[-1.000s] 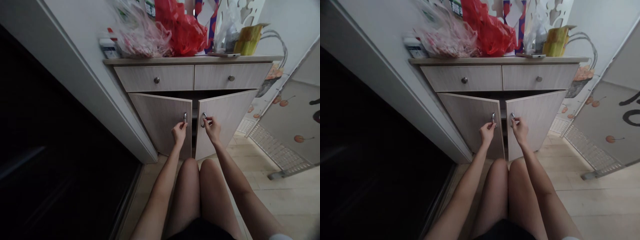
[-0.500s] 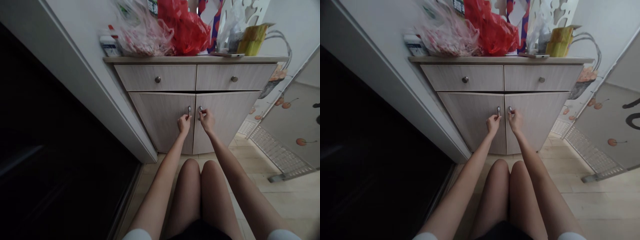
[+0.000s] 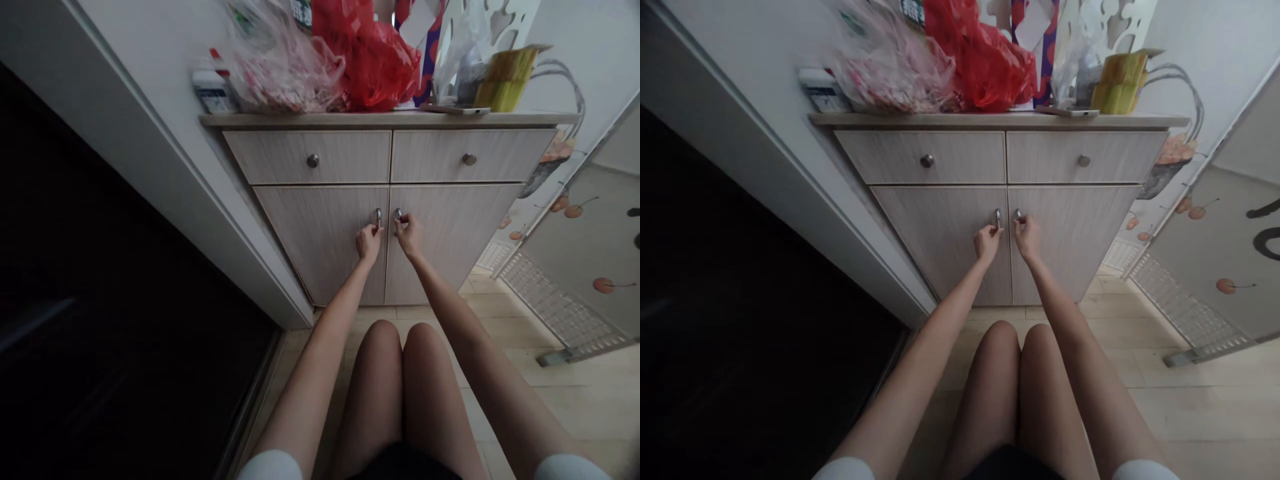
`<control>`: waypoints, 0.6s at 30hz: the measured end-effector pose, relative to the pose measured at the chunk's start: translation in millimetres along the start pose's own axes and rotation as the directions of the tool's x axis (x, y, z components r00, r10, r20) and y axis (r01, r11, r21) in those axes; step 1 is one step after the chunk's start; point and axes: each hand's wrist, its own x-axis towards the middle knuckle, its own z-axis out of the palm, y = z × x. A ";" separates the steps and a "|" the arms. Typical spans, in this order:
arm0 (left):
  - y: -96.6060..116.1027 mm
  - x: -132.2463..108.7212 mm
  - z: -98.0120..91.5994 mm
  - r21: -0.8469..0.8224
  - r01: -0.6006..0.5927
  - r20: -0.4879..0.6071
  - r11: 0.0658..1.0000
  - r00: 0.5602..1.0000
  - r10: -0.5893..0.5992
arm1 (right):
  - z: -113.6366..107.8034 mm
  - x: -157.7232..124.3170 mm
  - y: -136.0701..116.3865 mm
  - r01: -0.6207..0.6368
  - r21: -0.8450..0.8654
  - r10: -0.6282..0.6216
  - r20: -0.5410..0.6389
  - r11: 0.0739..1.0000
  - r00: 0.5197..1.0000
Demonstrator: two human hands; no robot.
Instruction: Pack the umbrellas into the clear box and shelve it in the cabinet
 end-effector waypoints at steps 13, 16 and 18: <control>3.5 8.2 -0.5 0.060 -0.047 0.021 0.997 0.999 0.046 | 9.6 9.7 1.3 -0.108 0.026 0.107 0.029 0.994 0.994; 1.7 8.9 0.3 0.036 -0.059 0.031 0.998 0.998 0.058 | 8.7 9.2 -0.9 -0.122 0.033 0.121 0.036 0.992 0.992; -0.1 9.7 0.4 0.004 -0.062 0.047 0.998 0.997 0.061 | 7.4 8.6 -2.5 -0.136 0.037 0.135 0.043 0.990 0.990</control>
